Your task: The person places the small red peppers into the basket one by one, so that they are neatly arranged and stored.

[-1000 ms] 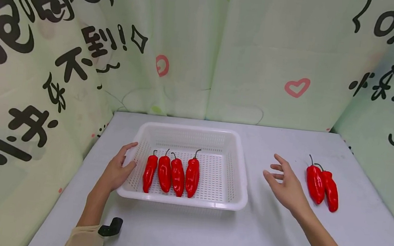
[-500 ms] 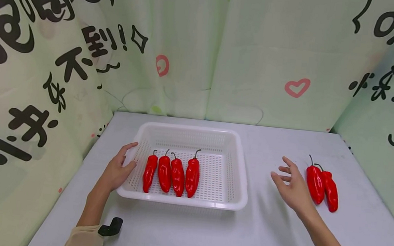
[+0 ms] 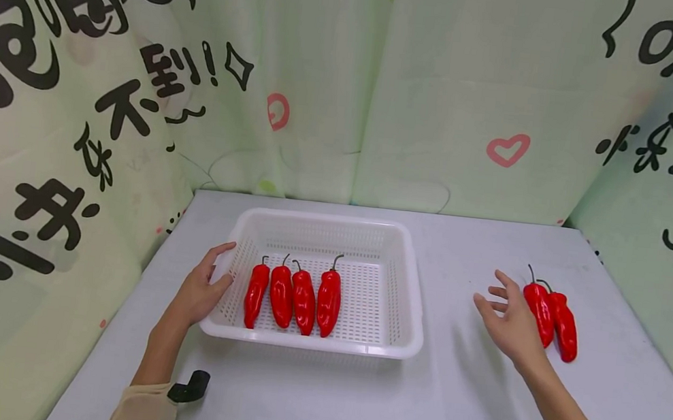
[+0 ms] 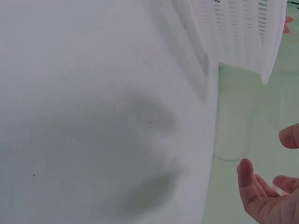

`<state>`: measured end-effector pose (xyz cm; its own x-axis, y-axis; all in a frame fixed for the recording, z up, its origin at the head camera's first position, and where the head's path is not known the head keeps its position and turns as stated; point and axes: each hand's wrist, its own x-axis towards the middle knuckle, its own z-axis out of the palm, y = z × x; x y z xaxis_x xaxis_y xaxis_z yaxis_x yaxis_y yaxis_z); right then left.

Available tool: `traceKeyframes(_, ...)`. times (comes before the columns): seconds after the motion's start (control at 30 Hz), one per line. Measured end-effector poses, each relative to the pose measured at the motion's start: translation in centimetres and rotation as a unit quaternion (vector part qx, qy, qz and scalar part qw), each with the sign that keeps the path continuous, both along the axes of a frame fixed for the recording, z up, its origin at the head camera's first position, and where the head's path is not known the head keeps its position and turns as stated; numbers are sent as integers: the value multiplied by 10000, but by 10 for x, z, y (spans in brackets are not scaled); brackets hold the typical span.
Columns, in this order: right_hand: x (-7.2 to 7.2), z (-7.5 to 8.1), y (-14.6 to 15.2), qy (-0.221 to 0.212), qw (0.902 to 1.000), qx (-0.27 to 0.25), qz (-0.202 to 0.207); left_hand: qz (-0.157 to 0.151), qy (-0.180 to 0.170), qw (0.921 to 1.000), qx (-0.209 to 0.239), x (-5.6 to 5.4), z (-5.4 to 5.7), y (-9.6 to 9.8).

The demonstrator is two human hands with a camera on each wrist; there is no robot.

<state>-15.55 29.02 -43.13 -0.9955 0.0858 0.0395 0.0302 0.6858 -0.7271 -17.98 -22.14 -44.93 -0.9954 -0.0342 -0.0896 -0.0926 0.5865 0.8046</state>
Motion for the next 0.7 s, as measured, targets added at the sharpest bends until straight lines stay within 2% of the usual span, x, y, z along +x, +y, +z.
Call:
traceKeyframes(0.47, -5, -4, 16, 111, 9992, 211, -307, 23, -18, 10000, 2, 0, 1, 1)
traceKeyframes(0.7, -6, -8, 27, 202, 9977, 502, -398, 22, -6, 10000, -49, 0, 1, 1)
